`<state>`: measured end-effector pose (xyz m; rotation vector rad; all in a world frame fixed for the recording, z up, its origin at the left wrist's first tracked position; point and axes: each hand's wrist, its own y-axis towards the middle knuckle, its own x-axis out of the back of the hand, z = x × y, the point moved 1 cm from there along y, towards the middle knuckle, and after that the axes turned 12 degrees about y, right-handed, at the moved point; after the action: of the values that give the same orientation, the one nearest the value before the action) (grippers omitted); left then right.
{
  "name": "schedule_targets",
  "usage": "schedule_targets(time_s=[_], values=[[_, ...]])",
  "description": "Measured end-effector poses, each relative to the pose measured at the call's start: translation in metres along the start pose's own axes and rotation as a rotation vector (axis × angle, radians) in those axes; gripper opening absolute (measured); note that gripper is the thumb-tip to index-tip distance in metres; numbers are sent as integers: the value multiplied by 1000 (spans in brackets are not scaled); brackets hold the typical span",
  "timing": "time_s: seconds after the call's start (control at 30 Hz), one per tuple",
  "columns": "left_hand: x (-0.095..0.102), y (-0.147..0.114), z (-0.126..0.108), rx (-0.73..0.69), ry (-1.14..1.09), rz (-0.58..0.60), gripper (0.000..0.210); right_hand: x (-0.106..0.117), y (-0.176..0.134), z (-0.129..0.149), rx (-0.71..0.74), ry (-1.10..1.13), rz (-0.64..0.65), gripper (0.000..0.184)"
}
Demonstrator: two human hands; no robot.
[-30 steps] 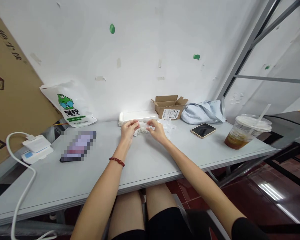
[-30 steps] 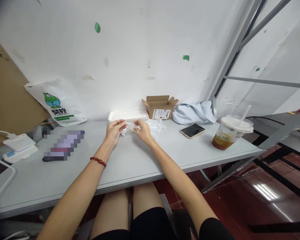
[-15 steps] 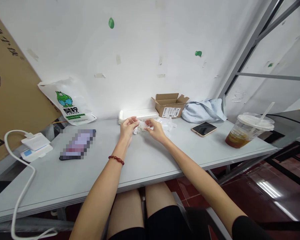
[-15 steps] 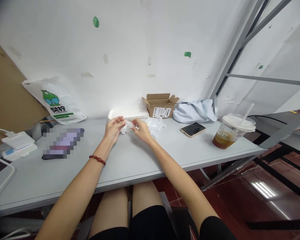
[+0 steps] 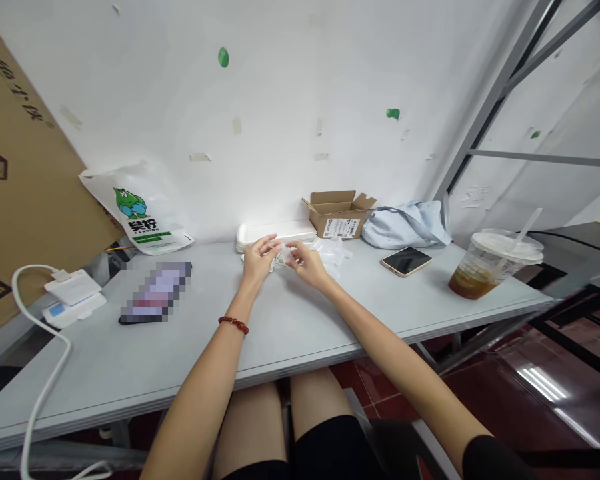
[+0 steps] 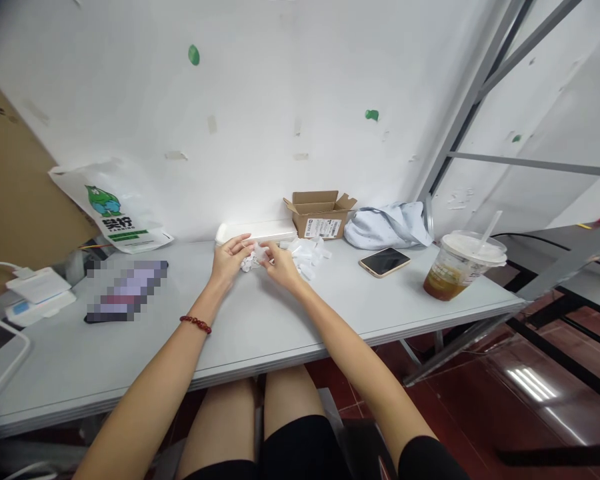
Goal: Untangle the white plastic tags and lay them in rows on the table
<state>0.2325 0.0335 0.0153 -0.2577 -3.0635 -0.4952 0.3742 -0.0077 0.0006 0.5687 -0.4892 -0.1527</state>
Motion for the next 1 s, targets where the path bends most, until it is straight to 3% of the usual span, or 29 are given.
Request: schedule_targets(time_s=[0.2, 0.47, 0.6, 0.8, 1.0], values=[[1, -1, -2, 64, -21, 23, 52, 0, -1, 1, -2, -78, 13, 32], [2, -3, -4, 107, -42, 126, 68, -4, -5, 8, 2, -103, 54, 46], [2, -3, -1, 109, 31, 61, 67, -6, -4, 9, -30, -101, 44, 41], [1, -1, 3, -138, 379, -58, 34, -4, -2, 10, -152, -90, -46, 36], [-1, -11, -7, -432, 841, 70, 37, -3, -1, 10, -198, -15, -80, 26]])
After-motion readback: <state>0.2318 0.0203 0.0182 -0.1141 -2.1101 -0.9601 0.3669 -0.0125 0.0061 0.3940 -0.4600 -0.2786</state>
